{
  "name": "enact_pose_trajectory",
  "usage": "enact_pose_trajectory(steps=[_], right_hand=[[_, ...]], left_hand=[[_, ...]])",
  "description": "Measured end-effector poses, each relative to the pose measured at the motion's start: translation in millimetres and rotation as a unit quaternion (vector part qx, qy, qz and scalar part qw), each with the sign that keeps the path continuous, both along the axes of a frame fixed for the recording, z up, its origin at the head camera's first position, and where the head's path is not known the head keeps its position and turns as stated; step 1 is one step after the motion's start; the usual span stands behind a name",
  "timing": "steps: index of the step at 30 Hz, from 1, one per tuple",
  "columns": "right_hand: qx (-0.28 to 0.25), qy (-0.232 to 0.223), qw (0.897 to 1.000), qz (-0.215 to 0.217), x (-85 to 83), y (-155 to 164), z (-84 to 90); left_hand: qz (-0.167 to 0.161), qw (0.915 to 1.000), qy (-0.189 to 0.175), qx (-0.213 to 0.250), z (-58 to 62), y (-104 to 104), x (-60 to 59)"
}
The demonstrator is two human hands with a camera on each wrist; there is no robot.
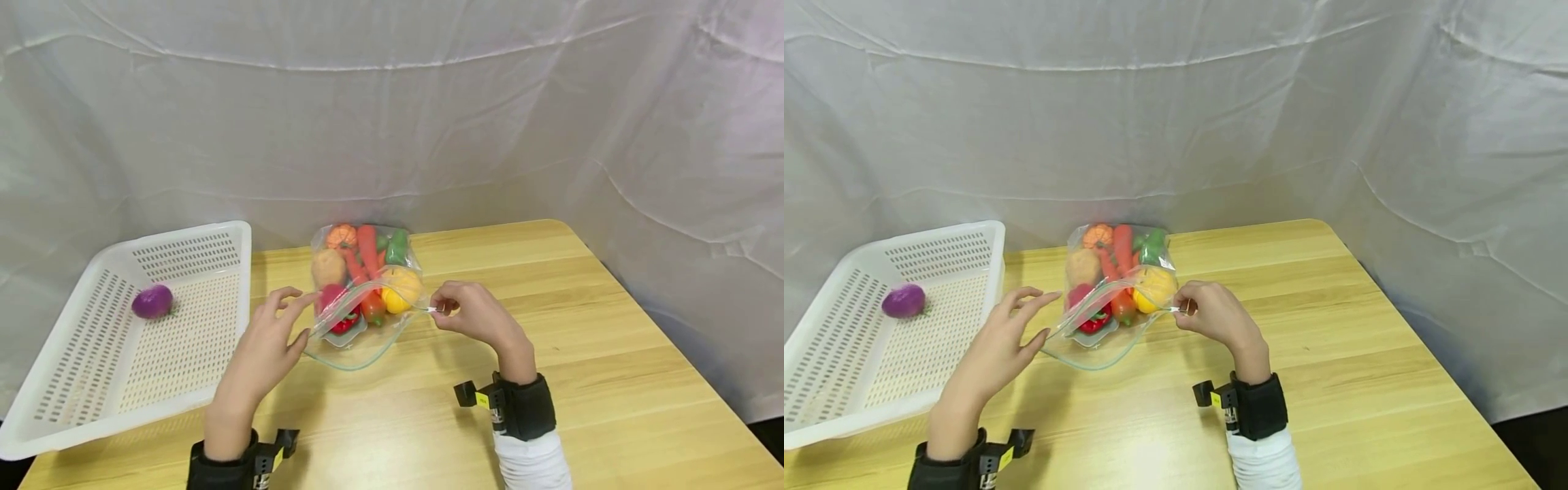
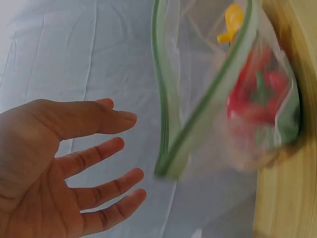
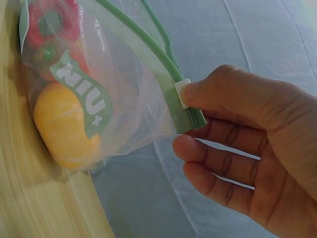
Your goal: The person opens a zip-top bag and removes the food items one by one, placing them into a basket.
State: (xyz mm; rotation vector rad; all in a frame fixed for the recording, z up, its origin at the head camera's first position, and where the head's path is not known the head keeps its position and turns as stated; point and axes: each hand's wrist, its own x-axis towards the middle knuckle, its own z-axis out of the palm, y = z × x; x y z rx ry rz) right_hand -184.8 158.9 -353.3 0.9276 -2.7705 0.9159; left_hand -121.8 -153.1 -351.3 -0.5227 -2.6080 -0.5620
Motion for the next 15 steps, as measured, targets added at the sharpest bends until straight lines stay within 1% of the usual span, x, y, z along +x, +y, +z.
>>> enact_pose_trajectory(steps=[3, 9, 10, 12, 15], right_hand=[[0.000, -0.003, 1.000, -0.001, -0.2, 0.1, 0.0], [0.001, -0.001, 1.000, 0.000, -0.4, 0.4, 0.0], [0.001, 0.000, 1.000, 0.001, -0.4, 0.4, 0.1], [0.002, 0.001, 1.000, 0.002, -0.5, 0.4, -0.1], [0.002, 0.001, 1.000, 0.001, -0.4, 0.5, 0.0]], left_hand=[[-0.019, 0.9998, -0.002, -0.008, 0.2, 15.2, -2.7], [-0.086, 0.9957, -0.009, -0.034, -1.4, 53.7, -7.0], [-0.094, 0.9948, -0.004, -0.039, -2.9, 58.8, -8.6], [-0.103, 0.9933, -0.009, -0.052, -6.2, 66.4, -12.1], [-0.112, 0.9913, -0.020, -0.066, -13.9, 73.4, -21.9]])
